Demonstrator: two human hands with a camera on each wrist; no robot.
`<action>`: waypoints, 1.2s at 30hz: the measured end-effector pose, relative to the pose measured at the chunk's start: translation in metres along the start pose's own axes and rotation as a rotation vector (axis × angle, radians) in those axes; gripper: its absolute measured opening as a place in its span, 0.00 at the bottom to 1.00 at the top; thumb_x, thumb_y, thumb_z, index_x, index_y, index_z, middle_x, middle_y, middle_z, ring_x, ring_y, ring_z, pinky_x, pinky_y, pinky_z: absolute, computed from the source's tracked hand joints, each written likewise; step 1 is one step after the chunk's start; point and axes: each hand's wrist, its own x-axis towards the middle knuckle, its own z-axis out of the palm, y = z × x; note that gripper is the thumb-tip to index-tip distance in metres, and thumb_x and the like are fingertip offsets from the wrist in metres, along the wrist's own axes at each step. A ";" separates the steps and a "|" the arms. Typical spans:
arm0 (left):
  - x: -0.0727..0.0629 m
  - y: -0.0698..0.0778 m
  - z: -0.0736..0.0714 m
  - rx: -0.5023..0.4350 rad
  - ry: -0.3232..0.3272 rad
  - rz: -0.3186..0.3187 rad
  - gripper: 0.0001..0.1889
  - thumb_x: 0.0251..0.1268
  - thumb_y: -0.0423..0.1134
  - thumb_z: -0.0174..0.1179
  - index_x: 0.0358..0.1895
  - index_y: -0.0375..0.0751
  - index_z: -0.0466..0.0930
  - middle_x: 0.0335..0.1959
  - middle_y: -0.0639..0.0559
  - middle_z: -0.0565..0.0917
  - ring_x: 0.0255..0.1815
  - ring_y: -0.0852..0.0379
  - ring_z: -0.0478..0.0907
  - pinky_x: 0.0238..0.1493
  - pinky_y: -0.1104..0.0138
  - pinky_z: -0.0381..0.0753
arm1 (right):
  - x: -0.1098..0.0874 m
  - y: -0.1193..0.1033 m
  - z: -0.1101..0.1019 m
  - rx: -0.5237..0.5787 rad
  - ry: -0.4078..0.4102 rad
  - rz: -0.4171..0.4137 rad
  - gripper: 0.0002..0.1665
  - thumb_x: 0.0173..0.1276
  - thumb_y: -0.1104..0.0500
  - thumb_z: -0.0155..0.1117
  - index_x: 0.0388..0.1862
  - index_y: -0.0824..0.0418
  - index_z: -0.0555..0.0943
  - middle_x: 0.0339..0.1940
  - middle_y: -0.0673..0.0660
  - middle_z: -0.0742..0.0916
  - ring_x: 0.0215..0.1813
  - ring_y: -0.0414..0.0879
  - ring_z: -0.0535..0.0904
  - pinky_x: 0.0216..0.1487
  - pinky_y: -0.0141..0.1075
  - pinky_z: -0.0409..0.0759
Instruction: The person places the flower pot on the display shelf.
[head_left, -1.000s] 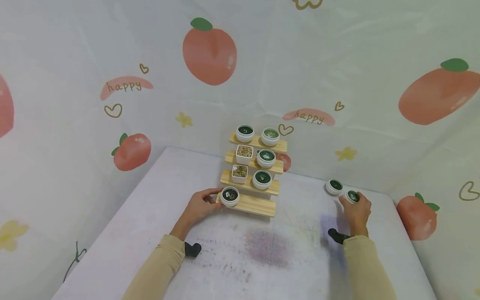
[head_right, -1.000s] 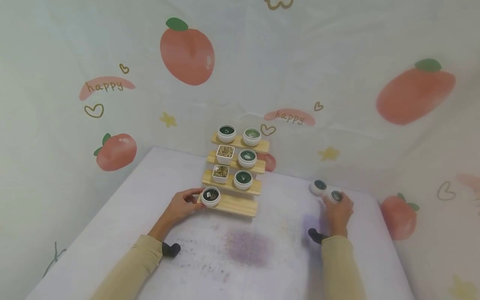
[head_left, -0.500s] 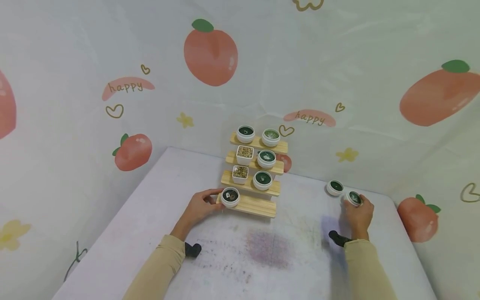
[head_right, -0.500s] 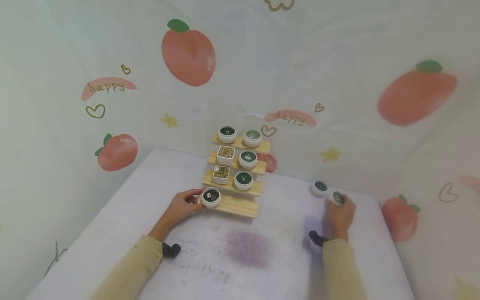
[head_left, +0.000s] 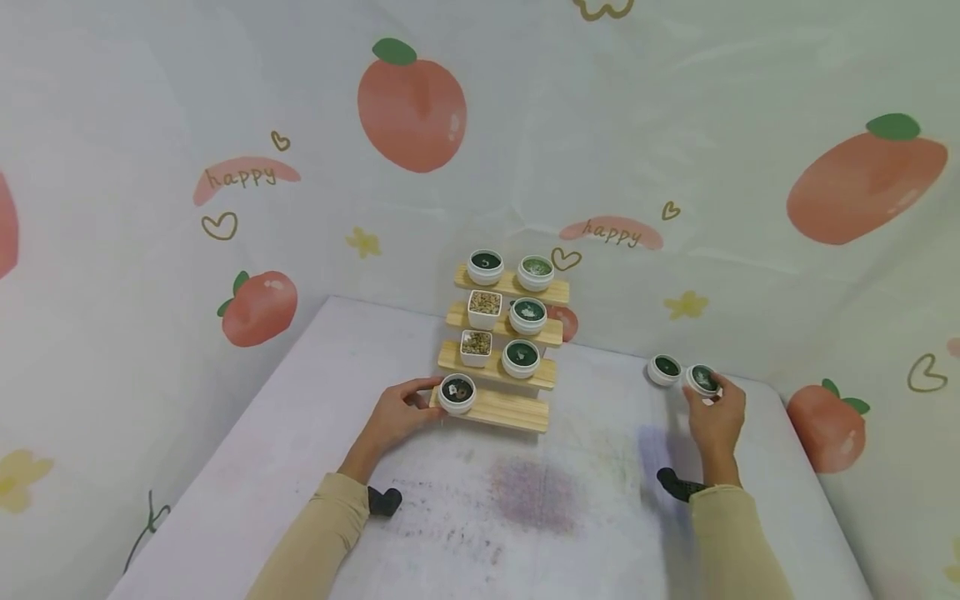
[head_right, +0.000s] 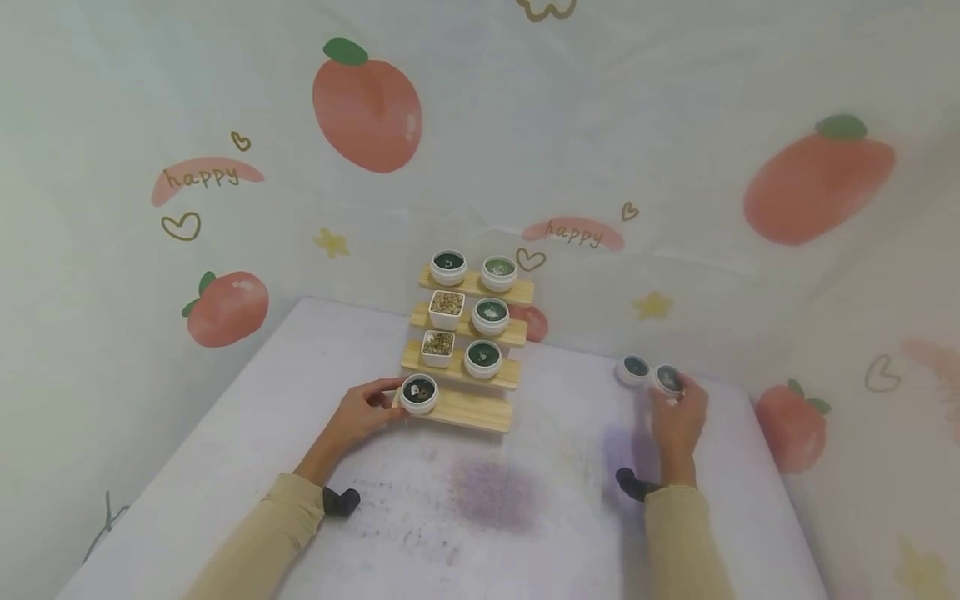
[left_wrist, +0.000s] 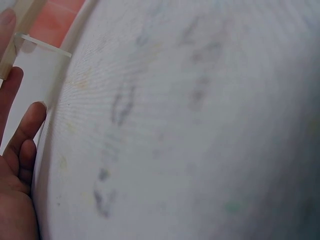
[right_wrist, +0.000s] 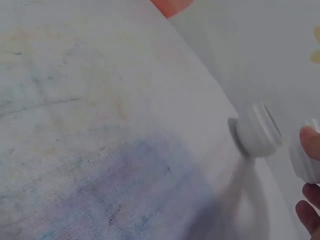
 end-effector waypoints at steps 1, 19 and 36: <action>0.000 0.000 0.000 -0.003 0.003 0.000 0.30 0.50 0.47 0.80 0.60 0.62 0.84 0.32 0.51 0.85 0.32 0.57 0.78 0.35 0.67 0.73 | -0.001 -0.004 0.000 0.008 0.001 -0.026 0.34 0.69 0.64 0.67 0.71 0.73 0.70 0.67 0.73 0.73 0.62 0.64 0.73 0.53 0.31 0.64; -0.001 0.004 -0.002 -0.009 0.002 -0.013 0.29 0.51 0.47 0.80 0.61 0.62 0.84 0.33 0.49 0.85 0.33 0.55 0.77 0.36 0.66 0.72 | -0.029 -0.077 0.006 0.141 -0.047 -0.234 0.38 0.63 0.66 0.74 0.71 0.66 0.71 0.66 0.64 0.75 0.50 0.35 0.71 0.50 0.25 0.71; -0.001 0.002 0.000 0.008 0.007 -0.021 0.30 0.52 0.47 0.80 0.61 0.62 0.84 0.34 0.52 0.86 0.33 0.58 0.77 0.36 0.67 0.72 | -0.073 -0.117 0.020 0.179 -0.271 -0.397 0.46 0.58 0.67 0.78 0.74 0.68 0.68 0.62 0.67 0.74 0.52 0.46 0.75 0.49 0.15 0.71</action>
